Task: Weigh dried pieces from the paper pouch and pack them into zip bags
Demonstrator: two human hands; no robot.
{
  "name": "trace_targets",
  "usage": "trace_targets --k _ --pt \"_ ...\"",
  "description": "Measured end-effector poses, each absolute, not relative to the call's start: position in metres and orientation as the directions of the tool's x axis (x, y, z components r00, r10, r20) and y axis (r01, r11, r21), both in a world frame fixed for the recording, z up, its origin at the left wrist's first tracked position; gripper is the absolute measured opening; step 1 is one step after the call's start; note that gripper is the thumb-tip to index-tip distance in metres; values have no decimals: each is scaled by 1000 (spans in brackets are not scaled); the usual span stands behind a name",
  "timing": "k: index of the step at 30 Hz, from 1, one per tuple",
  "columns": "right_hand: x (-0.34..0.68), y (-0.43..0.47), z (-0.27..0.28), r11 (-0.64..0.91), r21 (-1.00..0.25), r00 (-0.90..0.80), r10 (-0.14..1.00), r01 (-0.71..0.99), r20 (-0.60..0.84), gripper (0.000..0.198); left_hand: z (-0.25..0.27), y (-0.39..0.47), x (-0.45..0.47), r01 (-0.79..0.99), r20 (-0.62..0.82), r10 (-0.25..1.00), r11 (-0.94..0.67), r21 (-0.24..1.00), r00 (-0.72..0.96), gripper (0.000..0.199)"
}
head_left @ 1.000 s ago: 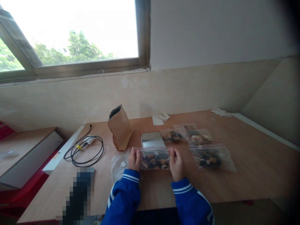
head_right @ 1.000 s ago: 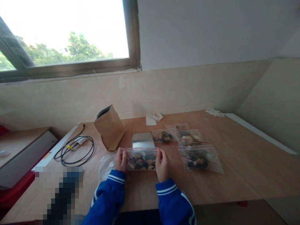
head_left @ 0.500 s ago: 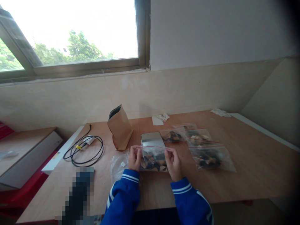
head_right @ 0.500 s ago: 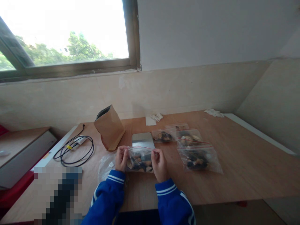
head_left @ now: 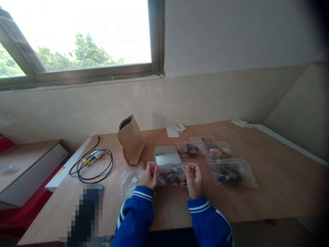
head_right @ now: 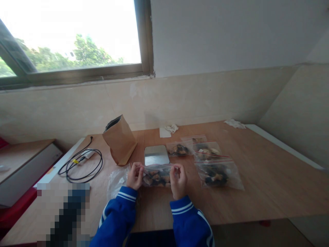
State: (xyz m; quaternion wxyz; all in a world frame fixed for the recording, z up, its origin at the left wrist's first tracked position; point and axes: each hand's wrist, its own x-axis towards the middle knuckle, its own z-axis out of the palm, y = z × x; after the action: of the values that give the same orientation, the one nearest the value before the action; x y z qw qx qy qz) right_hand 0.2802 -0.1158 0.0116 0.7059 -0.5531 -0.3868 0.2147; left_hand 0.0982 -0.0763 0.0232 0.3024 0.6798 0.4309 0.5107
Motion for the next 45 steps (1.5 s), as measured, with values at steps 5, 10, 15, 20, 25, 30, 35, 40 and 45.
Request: trace_targets --k 5,10,15,20,25,30,35,40,45 --pt "280 -116 12 305 -945 587 746 118 314 30 26 -73 94 267 414 897 -442 856 156 24" --pt "280 -118 12 292 -955 529 802 60 279 29 32 -78 93 205 417 899 -437 876 134 25" --pt "279 -118 12 301 -953 476 834 32 280 28 33 -76 93 236 390 906 -421 876 166 24" --pt "277 -116 13 302 -953 457 851 -19 260 30 28 -73 93 258 362 922 -386 886 137 25" --pt "278 -114 17 244 -969 439 875 -38 203 33 24 -73 94 194 362 927 -375 907 99 30" --pt "280 -112 18 201 -977 448 882 -69 149 36 26 -71 96 147 361 931 -364 920 51 32" --pt "282 -111 16 206 -976 474 868 -74 147 35 33 -72 98 128 315 947 -320 939 61 32" --pt "282 -110 12 203 -976 502 854 -78 138 37 37 -75 99 205 317 948 -317 926 31 34" --pt "282 -109 7 222 -975 521 836 -31 174 35 37 -78 99 353 348 938 -327 877 5 33"
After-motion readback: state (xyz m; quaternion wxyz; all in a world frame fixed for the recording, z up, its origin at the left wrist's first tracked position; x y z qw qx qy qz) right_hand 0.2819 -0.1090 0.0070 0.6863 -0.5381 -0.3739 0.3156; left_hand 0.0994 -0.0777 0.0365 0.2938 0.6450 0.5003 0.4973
